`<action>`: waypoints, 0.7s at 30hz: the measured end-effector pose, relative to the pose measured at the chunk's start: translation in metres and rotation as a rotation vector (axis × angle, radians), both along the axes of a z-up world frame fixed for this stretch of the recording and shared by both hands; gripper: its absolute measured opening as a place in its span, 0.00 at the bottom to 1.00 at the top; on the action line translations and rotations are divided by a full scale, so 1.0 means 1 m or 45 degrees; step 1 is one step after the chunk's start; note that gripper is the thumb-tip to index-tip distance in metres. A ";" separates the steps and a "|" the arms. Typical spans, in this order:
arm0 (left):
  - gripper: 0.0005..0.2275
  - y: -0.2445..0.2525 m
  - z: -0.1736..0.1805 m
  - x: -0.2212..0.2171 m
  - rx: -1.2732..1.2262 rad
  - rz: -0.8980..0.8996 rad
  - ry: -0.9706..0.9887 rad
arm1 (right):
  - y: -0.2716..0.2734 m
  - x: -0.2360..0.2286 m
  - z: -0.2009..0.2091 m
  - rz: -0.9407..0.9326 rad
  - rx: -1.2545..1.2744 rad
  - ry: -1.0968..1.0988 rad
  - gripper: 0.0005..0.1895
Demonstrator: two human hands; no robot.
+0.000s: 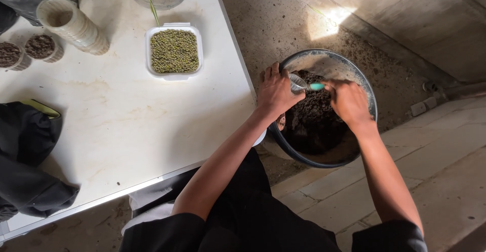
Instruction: Filling small plastic cups with soil from a bucket using a small spoon in preparation for planting seeds.
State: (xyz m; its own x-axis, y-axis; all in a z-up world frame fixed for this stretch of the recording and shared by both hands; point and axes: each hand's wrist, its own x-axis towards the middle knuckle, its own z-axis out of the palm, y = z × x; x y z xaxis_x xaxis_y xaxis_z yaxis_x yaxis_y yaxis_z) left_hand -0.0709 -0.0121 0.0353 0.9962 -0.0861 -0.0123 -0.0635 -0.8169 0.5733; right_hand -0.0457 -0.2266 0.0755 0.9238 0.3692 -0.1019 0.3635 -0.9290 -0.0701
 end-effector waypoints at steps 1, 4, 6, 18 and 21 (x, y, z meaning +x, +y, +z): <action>0.37 -0.001 -0.002 0.002 0.000 0.000 0.000 | 0.013 -0.004 0.006 0.000 0.000 0.000 0.13; 0.39 0.000 -0.008 0.002 -0.026 0.007 -0.005 | 0.035 -0.008 -0.008 0.006 0.009 0.099 0.18; 0.37 -0.004 -0.009 0.002 0.033 0.026 -0.007 | 0.015 0.003 -0.056 0.112 -0.111 0.099 0.20; 0.35 0.001 -0.002 0.002 -0.192 0.059 -0.036 | -0.003 0.007 -0.084 0.084 -0.272 0.079 0.15; 0.34 0.001 -0.008 0.006 -0.123 0.059 -0.093 | 0.026 -0.017 -0.087 0.266 -0.085 0.255 0.16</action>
